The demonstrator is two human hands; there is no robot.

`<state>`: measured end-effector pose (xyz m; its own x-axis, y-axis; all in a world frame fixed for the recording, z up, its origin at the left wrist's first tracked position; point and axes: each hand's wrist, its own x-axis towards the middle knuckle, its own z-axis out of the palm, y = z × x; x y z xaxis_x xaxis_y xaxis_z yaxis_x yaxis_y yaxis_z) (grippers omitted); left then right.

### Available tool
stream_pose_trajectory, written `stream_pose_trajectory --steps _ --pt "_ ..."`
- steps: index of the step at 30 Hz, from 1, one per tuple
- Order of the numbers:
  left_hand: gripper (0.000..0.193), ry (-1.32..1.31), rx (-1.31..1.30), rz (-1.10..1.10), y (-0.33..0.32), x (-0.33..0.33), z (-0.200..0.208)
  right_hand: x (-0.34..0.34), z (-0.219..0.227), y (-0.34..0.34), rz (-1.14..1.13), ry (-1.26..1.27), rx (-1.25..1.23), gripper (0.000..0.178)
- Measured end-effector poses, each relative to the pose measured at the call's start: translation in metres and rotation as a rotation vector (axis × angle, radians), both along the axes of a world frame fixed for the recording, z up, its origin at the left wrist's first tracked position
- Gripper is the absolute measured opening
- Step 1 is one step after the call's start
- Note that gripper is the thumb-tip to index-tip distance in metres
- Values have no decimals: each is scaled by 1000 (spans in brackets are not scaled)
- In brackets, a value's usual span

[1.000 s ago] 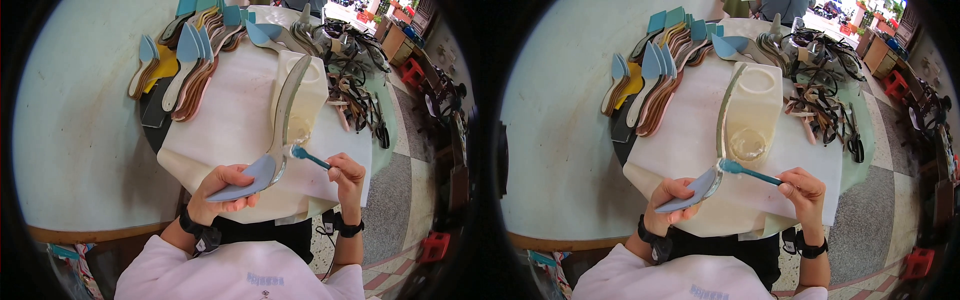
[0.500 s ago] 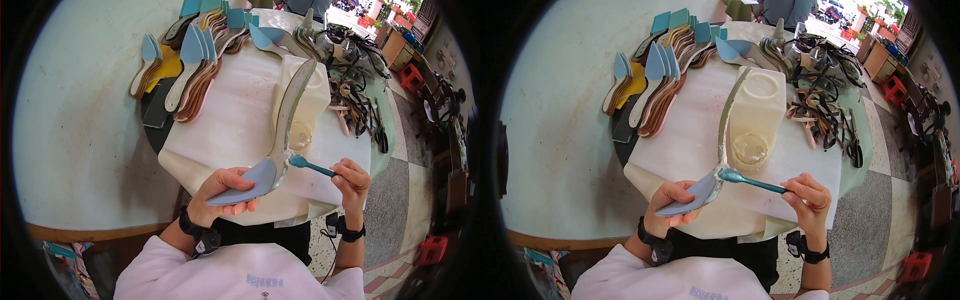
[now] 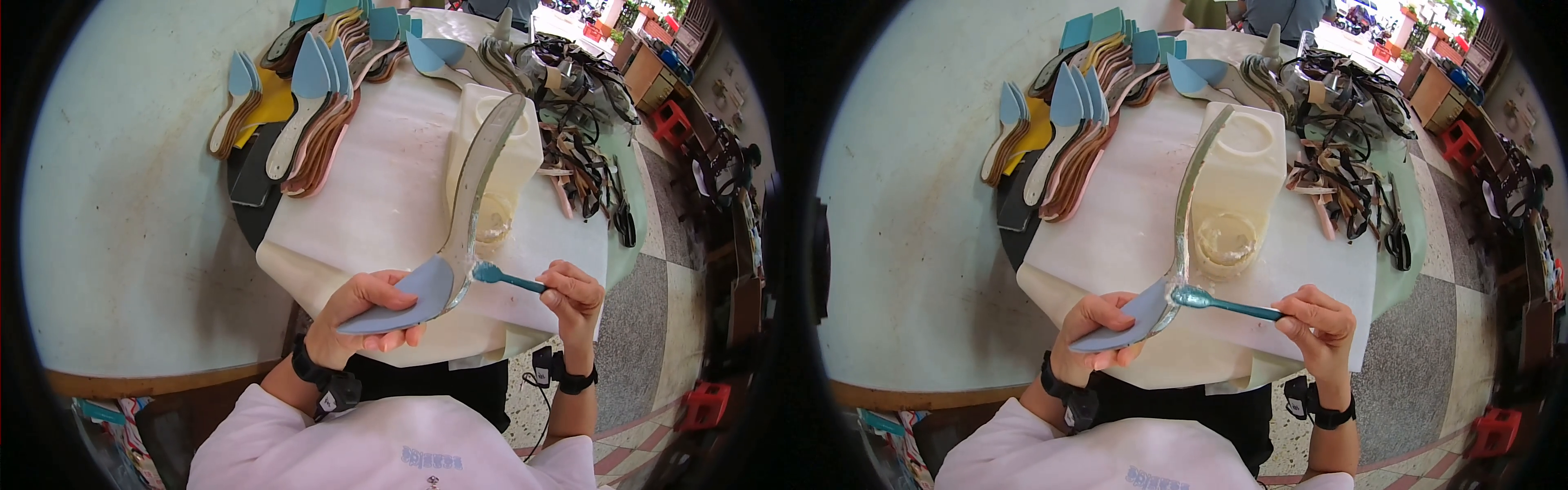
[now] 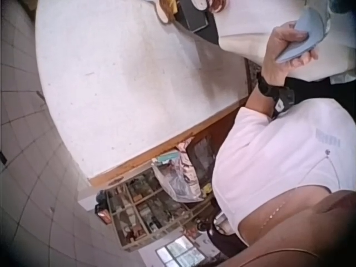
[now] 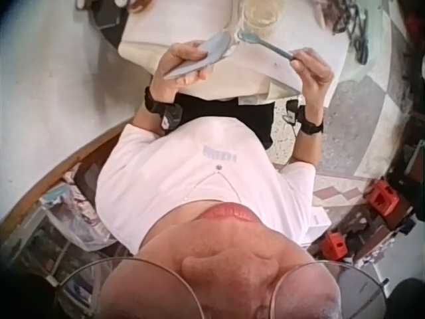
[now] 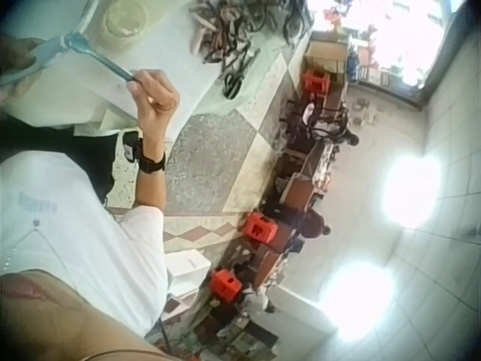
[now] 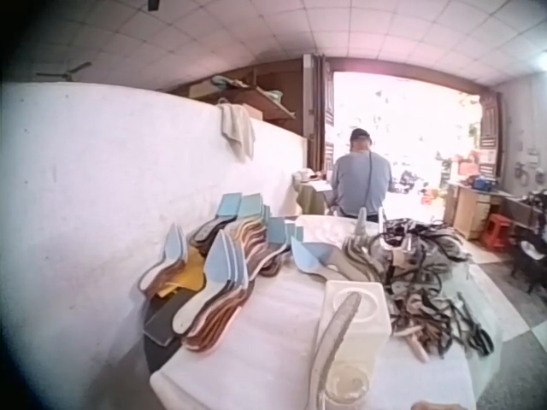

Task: Apply glue to the edges of a shoe sole component using a brush.

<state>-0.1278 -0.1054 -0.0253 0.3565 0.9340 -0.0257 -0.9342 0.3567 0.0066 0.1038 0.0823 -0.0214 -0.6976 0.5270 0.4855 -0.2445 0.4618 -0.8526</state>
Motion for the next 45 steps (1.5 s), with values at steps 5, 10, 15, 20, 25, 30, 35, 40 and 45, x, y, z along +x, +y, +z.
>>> stream_pose_trajectory --steps 5,10,15,20,25,30,35,40,45 --pt "27 -5 -2 -3 1 -1 -2 -5 5 -6 -46 42 -56 17" --pt "27 -10 14 10 0 -1 -5 -8 5 -4 -124 -81 -118 15" --pt "26 51 35 40 1 -5 -8 -1 -5 -8 -28 2 -98 15" --pt "26 119 13 122 -7 -16 -16 3 6 -6 -209 -95 -164 14" --pt "27 307 31 205 -15 -23 -11 -4 33 -9 -516 -346 255 11" --pt "38 477 -76 247 -26 -32 -11 -19 58 -24 -631 -501 593 7" --pt "44 535 -136 287 -30 -32 -8 -21 77 -42 -638 -635 720 7" --pt "47 538 -175 309 -29 -29 -5 -37 71 -40 -620 -703 880 8" --pt "48 640 -194 366 -32 -27 -7 -47 68 -39 -629 -773 921 12"
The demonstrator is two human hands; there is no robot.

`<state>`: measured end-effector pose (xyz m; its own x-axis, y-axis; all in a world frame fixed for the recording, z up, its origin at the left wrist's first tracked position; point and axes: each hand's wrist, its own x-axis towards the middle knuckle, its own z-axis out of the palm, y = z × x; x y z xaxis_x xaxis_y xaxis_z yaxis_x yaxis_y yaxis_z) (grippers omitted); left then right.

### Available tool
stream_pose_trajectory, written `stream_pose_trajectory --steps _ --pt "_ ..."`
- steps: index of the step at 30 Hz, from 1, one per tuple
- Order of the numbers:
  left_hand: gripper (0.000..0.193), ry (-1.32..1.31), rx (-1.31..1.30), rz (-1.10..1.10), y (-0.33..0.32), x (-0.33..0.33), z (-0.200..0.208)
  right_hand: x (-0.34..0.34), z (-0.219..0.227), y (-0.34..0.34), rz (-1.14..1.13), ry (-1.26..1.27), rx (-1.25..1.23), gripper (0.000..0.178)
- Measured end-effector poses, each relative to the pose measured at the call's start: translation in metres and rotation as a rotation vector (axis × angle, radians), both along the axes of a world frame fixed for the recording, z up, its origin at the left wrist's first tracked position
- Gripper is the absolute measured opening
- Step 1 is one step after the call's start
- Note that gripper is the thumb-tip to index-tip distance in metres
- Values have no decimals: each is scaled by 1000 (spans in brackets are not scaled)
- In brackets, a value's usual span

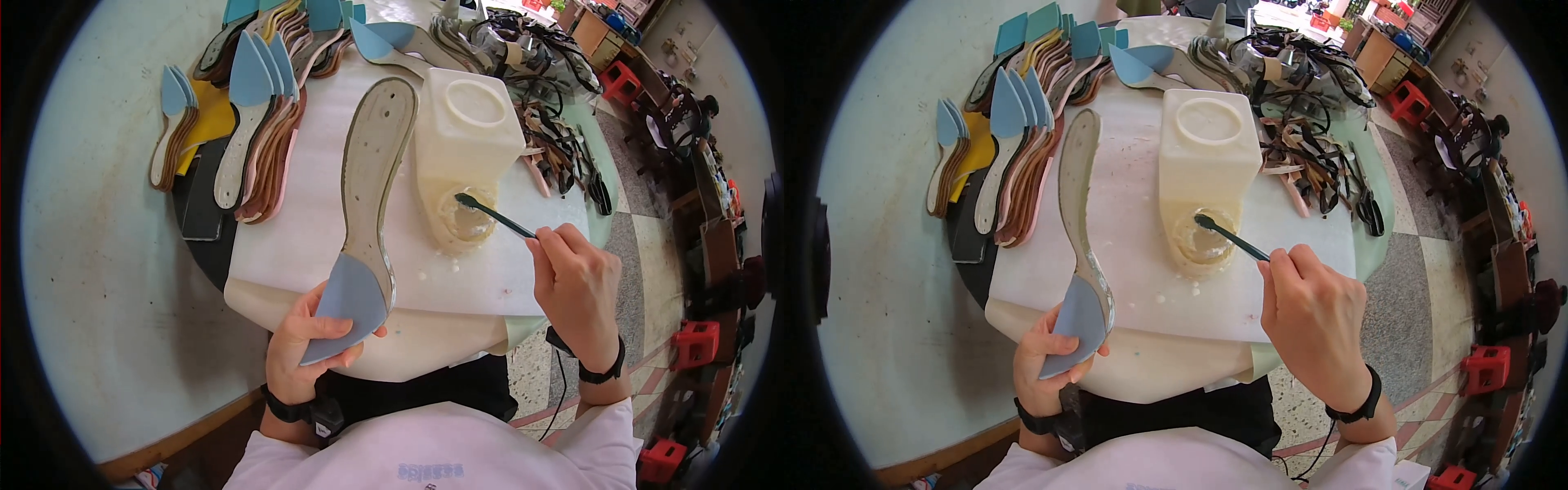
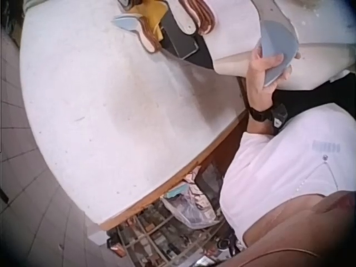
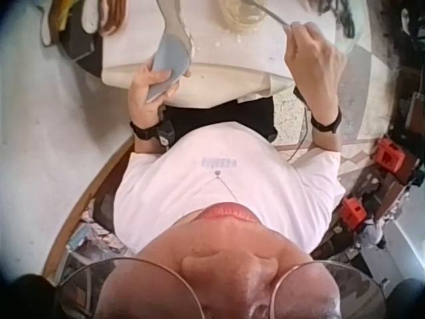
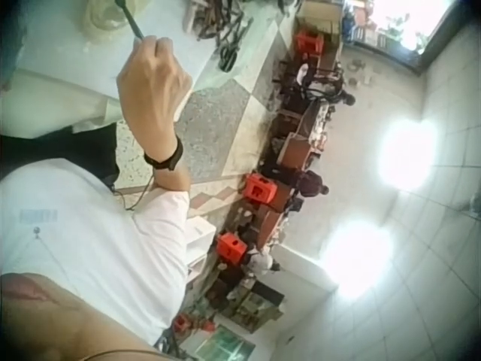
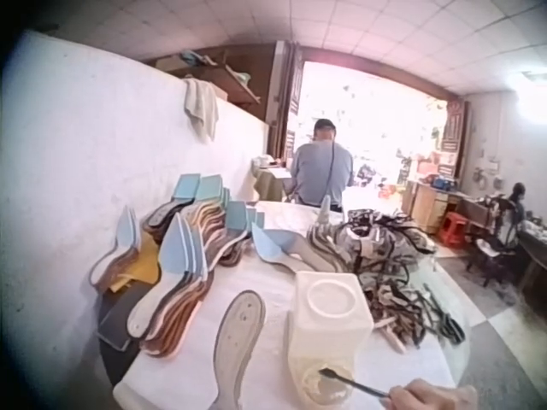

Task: Apply glue to the edges of a shoe sole component using a brush.

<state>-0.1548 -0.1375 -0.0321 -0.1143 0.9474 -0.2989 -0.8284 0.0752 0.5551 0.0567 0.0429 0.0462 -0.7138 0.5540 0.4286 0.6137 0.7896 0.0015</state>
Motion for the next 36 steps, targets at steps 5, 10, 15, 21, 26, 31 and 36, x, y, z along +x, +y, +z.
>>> stream_pose_trajectory --steps 5,10,15,21,26,31,36 --pt "43 -87 21 -55 -6 -5 -1 -4 1 1 -8 -55 -8 14" --pt "40 -90 -9 -63 -6 -8 2 -5 6 0 8 -19 -15 15" --pt "42 -166 17 -148 -7 -8 -2 8 10 -4 11 85 -31 12" --pt "46 -178 110 -216 -13 -24 -19 21 0 -3 47 243 -165 7" --pt "45 -38 25 -199 -5 -23 2 36 6 2 58 483 -357 7" --pt "48 -98 127 -355 -3 -29 -8 43 20 8 177 806 -550 12" --pt "41 -75 59 -289 6 -17 -4 35 22 7 268 913 -558 14"
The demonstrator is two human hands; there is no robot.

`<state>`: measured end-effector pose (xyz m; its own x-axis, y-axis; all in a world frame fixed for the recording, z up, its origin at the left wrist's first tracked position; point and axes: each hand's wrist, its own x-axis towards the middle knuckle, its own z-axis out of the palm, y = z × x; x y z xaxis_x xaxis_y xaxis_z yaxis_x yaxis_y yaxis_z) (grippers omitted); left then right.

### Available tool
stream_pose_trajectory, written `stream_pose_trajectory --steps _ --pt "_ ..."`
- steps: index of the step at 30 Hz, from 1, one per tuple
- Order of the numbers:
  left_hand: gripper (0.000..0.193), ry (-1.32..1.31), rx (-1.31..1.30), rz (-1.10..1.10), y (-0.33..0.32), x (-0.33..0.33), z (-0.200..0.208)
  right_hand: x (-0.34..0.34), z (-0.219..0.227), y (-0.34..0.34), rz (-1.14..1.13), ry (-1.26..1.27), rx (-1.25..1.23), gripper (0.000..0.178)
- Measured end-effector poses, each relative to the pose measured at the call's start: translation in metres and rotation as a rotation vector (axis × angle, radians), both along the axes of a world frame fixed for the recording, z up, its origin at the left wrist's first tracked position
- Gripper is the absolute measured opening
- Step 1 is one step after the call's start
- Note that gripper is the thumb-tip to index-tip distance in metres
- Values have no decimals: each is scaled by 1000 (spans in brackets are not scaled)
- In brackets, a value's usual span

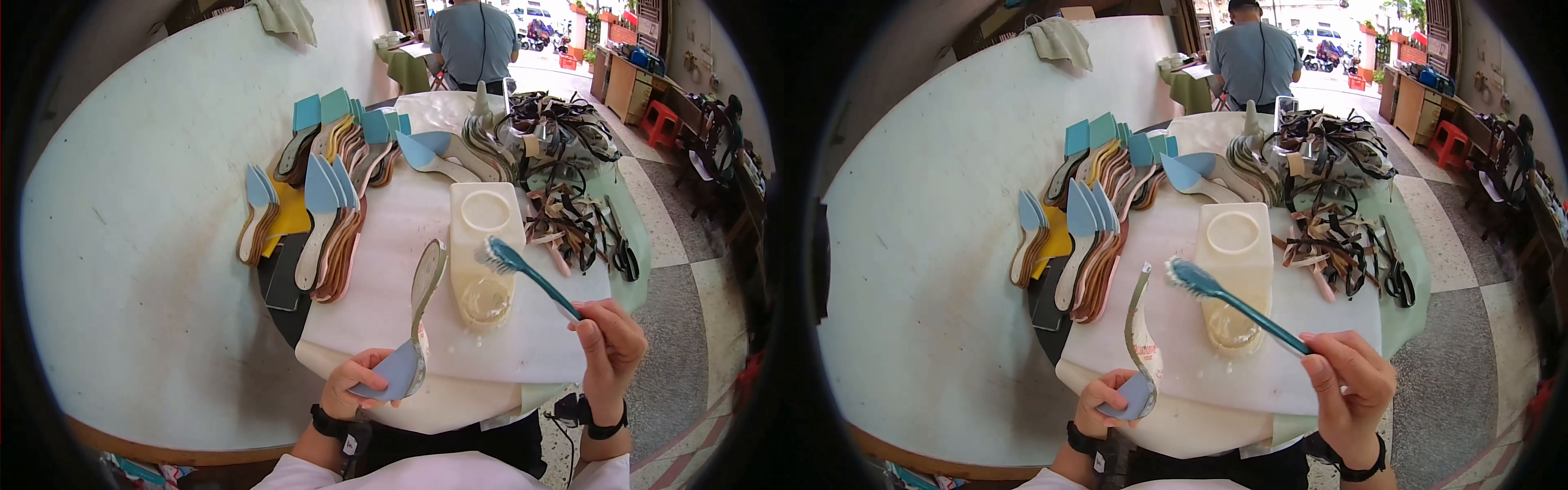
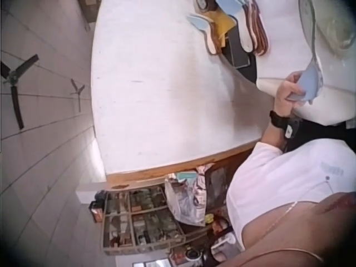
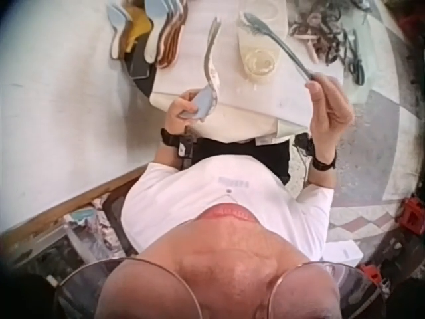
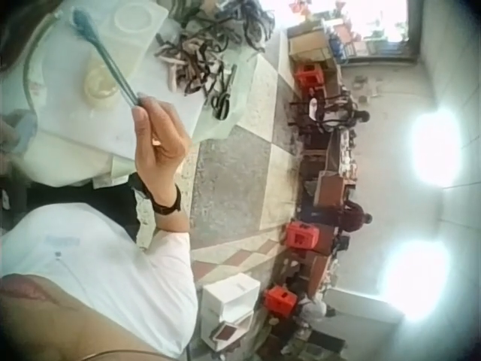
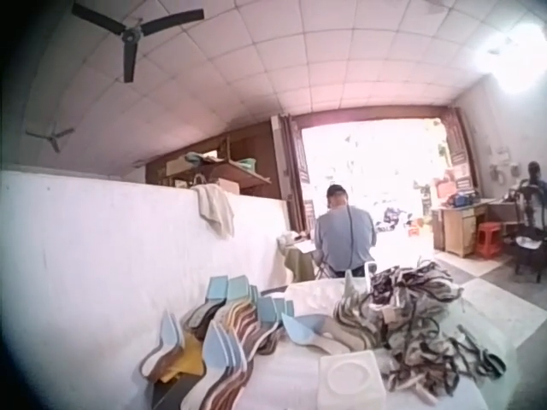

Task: Apply glue to the edges of a shoe sole component using a brush.

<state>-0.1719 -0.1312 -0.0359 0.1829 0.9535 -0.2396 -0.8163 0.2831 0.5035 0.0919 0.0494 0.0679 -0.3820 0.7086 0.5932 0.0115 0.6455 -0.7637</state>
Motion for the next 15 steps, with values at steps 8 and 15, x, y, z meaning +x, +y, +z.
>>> stream_pose_trajectory --steps 8,15 --pt "43 -29 12 -24 7 9 -2 -7 -5 3 22 -2 56 17" --pt "44 -37 32 -55 8 13 -3 -1 -16 5 39 30 255 20"
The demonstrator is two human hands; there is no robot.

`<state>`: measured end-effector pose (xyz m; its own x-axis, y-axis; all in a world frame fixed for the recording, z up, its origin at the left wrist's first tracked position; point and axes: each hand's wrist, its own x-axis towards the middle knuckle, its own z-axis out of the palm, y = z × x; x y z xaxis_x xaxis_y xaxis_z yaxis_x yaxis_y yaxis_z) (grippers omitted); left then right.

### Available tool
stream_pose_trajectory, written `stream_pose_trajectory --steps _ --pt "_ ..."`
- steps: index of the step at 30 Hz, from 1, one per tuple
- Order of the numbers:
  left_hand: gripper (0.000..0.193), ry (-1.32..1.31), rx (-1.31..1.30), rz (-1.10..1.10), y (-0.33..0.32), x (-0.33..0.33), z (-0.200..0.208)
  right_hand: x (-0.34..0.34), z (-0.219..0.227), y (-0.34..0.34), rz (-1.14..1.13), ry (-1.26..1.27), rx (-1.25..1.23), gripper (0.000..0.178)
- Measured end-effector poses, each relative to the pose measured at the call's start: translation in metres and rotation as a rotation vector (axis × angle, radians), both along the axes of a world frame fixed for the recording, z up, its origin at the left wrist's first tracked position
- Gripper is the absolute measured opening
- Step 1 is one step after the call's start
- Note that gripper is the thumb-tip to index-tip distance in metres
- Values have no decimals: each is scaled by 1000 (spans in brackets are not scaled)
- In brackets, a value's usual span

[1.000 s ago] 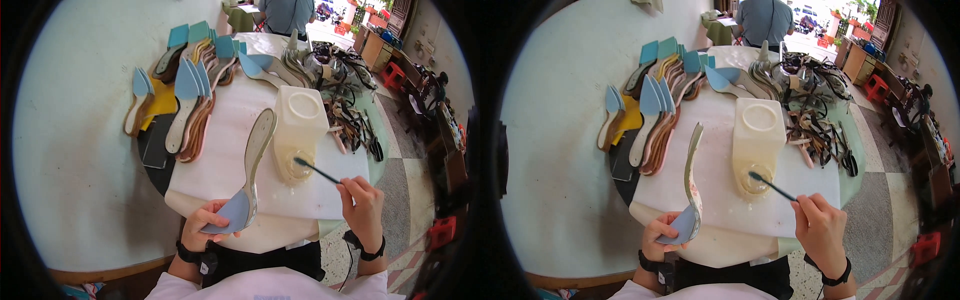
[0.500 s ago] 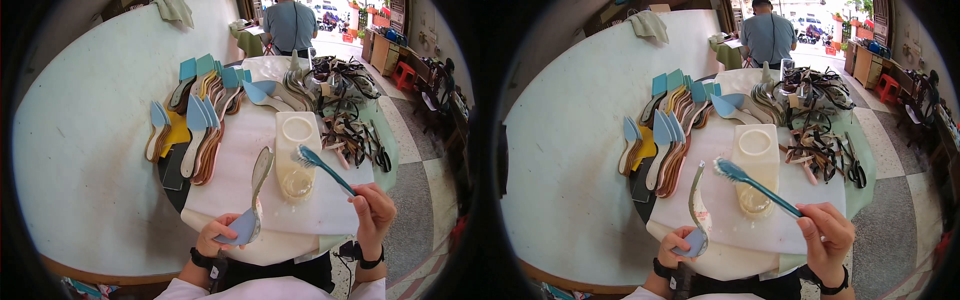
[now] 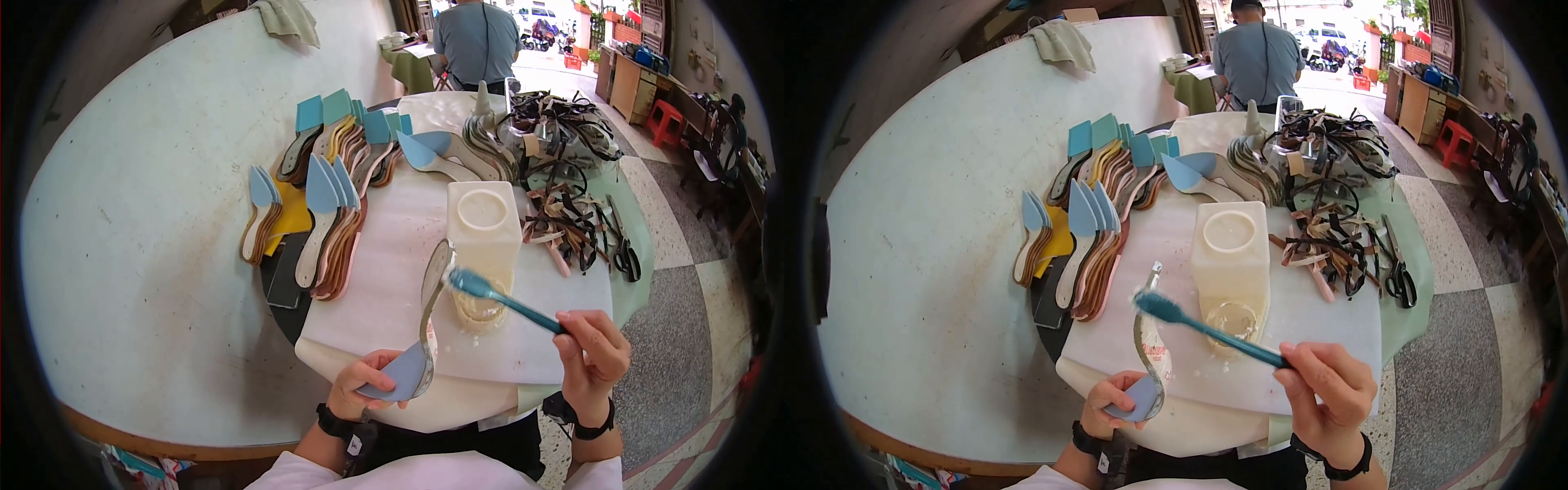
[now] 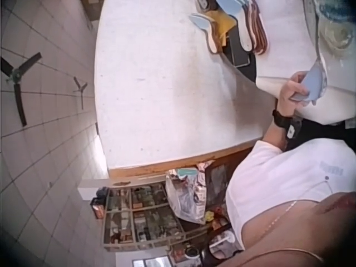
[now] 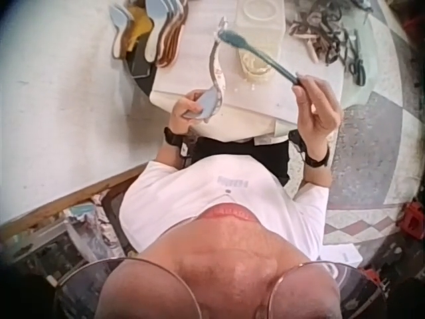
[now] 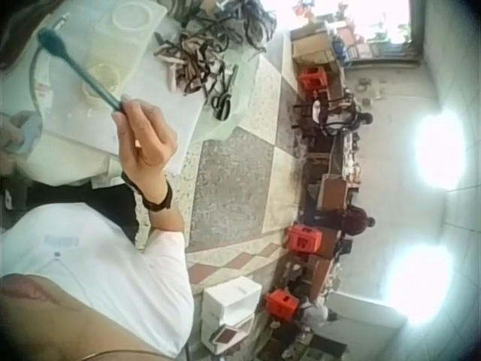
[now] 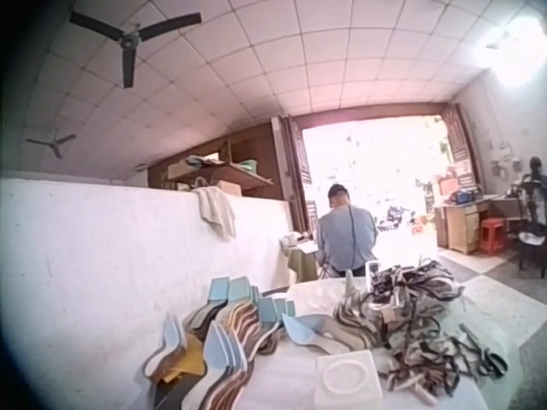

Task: Apply glue to the edges of a shoe sole component using a brush.

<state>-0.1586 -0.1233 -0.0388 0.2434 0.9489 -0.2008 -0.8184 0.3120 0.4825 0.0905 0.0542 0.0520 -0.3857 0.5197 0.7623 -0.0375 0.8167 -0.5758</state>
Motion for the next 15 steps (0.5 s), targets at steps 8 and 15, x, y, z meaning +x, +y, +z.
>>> stream_pose_trajectory --steps 8,15 --pt "43 -29 -12 8 -3 5 0 -4 2 -2 -66 38 -121 16" --pt "42 -58 -30 11 0 5 -4 -7 -6 2 3 29 -103 18"
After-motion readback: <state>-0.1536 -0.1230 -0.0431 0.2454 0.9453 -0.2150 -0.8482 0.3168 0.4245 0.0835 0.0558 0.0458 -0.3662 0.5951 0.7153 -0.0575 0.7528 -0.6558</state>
